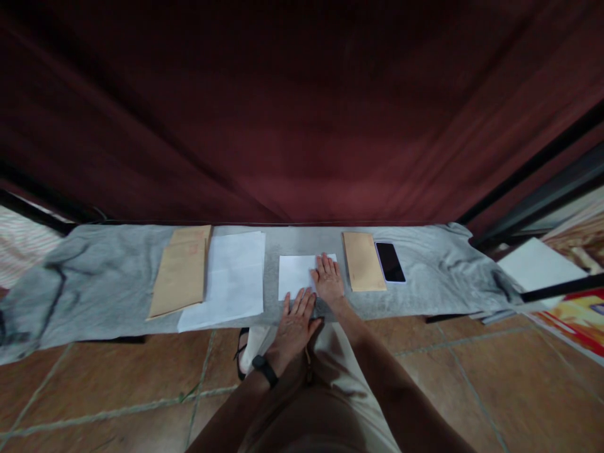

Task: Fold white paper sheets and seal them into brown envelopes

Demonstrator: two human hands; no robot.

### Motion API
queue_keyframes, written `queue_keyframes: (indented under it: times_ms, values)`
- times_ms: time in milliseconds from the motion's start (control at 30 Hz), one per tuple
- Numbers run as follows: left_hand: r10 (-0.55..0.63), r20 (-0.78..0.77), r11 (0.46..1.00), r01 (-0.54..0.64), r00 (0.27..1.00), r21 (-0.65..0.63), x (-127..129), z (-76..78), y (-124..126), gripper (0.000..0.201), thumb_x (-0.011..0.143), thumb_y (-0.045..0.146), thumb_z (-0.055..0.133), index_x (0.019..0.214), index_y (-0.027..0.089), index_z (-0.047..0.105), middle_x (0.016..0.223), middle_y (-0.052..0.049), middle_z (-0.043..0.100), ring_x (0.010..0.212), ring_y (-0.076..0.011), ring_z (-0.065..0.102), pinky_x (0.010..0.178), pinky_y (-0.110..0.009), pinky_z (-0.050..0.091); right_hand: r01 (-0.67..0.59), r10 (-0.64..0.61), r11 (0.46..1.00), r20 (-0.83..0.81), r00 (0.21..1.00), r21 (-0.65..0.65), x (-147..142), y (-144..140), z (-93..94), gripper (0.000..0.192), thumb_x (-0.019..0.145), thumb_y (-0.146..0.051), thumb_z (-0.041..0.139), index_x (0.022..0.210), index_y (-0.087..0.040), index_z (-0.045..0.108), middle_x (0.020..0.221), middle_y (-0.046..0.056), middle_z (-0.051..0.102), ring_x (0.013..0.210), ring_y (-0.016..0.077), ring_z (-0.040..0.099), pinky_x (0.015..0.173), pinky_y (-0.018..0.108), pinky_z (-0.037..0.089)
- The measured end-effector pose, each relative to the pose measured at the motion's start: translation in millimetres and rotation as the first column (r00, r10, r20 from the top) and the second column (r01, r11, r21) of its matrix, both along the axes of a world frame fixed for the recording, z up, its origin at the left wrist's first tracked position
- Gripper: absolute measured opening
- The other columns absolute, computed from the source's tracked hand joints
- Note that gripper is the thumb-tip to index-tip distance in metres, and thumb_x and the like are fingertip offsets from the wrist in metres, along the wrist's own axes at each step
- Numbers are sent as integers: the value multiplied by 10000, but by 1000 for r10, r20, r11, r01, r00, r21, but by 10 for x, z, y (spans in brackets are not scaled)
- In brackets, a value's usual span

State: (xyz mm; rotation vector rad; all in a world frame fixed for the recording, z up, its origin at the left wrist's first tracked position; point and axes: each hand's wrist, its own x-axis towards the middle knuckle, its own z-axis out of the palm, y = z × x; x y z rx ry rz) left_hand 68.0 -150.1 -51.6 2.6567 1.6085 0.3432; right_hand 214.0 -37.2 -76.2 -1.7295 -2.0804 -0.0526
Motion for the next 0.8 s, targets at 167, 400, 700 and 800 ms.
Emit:
queue_keyframes:
  times_ms: [167,400,700,800]
  values:
    - [76,38,996,-78,996,36,-35,-29,0,679,1009,485,392,1535,56,351,1585,-214,382,1517,-293,285,1242,-529,264,57,-58,997,1,998,44,100,-176,-46,578,1067,-375,333,1525,-25,388,1564,252,390,1457,322,391,1173,532,322]
    - [247,128,965,-255,961,56,-231,-156,-9,683,1013,469,368,1553,54,308,1575,-233,387,1497,-315,323,1210,-527,331,77,-77,990,-6,997,116,153,-546,-109,593,1065,-346,339,1556,-16,309,1565,266,384,1462,326,381,1156,533,353]
    - [252,107,968,-251,962,-22,108,4,565,622,1031,381,287,1540,27,326,1606,-202,351,1524,-264,272,1246,-447,267,95,-95,989,-10,995,116,131,-704,-91,592,1055,-316,350,1558,-8,300,1571,263,377,1457,328,388,1163,519,342]
    - [214,93,977,-212,973,-30,199,-36,824,593,1030,387,286,1541,95,357,1601,-161,381,1523,-266,276,1240,-494,250,105,-105,989,-12,994,102,122,-694,-81,594,1054,-328,341,1557,-14,309,1572,255,380,1460,323,386,1171,518,331]
